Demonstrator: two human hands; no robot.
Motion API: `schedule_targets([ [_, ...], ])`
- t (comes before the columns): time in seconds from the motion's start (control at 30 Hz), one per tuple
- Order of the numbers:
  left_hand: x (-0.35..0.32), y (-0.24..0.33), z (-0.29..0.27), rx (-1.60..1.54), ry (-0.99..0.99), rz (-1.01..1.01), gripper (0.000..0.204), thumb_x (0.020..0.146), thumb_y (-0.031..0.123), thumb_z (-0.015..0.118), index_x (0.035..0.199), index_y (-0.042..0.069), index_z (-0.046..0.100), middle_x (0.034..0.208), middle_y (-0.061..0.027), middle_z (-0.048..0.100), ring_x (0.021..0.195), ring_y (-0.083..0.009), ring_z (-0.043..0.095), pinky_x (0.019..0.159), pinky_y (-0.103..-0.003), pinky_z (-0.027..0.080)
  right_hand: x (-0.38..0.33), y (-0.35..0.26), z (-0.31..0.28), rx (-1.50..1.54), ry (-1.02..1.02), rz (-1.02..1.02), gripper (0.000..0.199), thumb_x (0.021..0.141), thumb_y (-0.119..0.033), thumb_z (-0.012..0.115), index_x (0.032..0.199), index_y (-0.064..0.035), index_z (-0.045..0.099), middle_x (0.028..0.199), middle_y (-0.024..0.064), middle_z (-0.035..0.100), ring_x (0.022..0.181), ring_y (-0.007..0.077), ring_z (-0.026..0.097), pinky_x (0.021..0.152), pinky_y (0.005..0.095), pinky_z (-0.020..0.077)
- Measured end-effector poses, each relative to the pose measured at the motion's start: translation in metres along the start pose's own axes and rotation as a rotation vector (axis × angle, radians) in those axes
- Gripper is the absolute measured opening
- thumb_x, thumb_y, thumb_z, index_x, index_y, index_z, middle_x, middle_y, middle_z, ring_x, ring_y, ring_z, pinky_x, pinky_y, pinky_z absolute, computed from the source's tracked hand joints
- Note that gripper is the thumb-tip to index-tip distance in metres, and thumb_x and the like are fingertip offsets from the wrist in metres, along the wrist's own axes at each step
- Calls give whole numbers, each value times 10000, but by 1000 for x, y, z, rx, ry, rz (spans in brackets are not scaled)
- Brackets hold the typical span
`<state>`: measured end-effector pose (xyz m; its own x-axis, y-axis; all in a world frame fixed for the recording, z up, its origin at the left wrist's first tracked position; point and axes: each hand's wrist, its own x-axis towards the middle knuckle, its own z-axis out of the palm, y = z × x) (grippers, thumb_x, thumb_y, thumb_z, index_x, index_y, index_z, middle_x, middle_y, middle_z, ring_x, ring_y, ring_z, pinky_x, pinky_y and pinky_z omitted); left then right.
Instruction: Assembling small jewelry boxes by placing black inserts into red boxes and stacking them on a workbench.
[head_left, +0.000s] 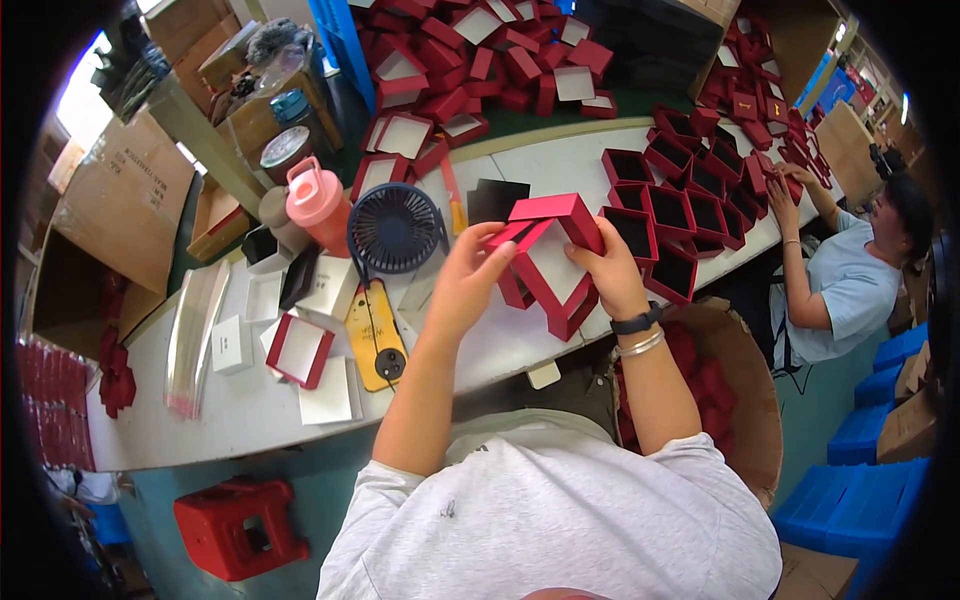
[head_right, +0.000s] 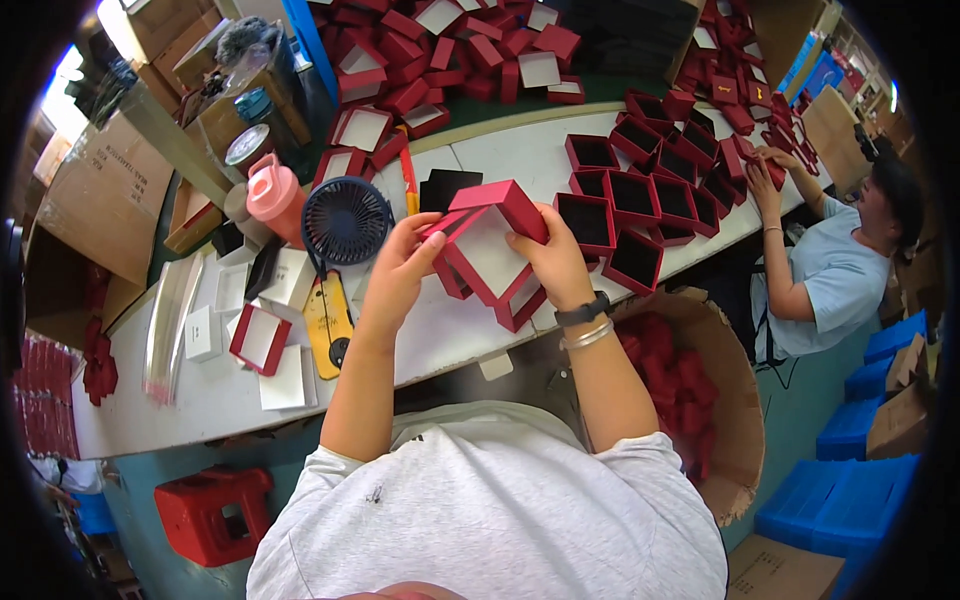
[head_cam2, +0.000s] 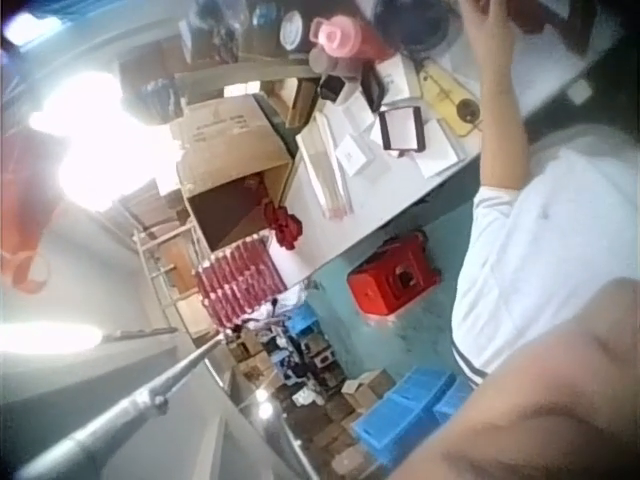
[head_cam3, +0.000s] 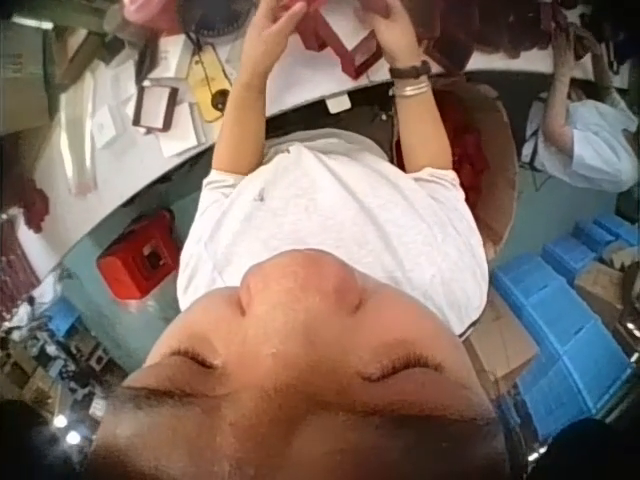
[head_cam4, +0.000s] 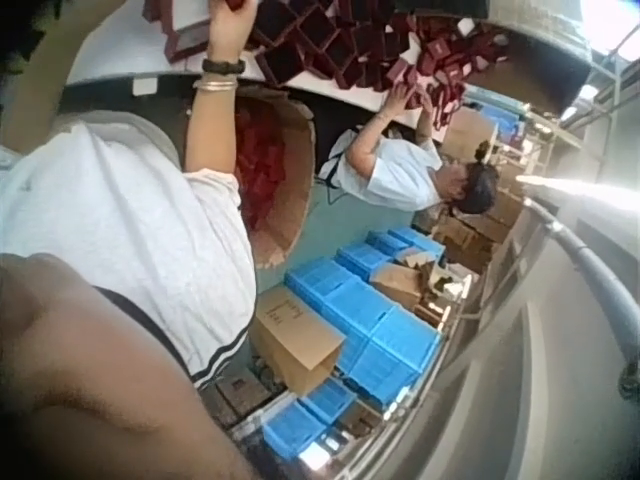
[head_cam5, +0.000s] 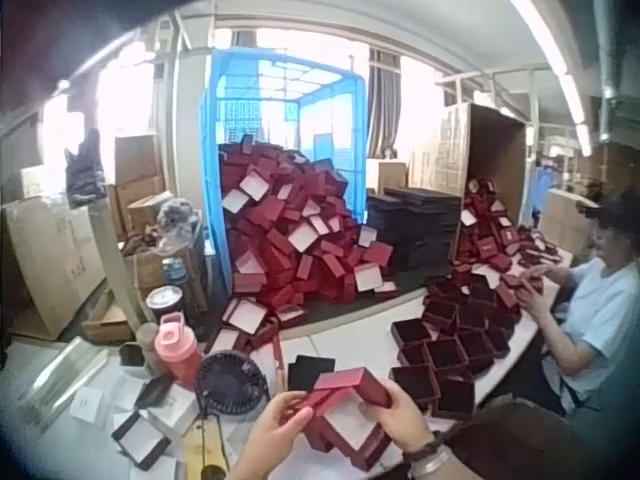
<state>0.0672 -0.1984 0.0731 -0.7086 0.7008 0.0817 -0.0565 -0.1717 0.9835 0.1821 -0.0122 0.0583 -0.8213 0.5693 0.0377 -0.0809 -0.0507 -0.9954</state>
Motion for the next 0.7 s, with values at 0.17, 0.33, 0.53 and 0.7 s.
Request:
schedule_targets([
  [0.17,-51,-15,-15,-87,273,-146,530,977,224,594,1424,42,375,1273,-146,581,1098,-214,604,878,-329,511,5,6,13,-241,-147,-151,507,836,-14,668,1314,-33,499,1155,96,606,1058,189,587,905,302,474],
  [0.33,-87,-37,-14,148,438,8,623,908,253,689,1419,44,400,1383,-174,476,1185,-265,548,970,-370,449,-3,11,32,-698,-327,-252,701,779,-84,720,1409,-69,413,1368,193,452,1198,341,535,959,349,487],
  [0.53,-97,-35,-5,1237,215,470,495,714,326,838,1128,123,658,1369,-167,482,1279,-396,426,1050,-464,366,-3,26,28,-542,-92,-265,664,810,-107,736,1401,-62,438,1331,135,477,1050,190,608,858,311,507],
  [0.7,-99,-25,-9,979,379,575,225,680,89,833,873,90,717,1067,-55,675,1232,-372,486,1018,-455,409,-22,7,11,-474,-86,-425,530,782,59,579,1300,-44,527,1283,119,494,1033,209,610,876,311,505],
])
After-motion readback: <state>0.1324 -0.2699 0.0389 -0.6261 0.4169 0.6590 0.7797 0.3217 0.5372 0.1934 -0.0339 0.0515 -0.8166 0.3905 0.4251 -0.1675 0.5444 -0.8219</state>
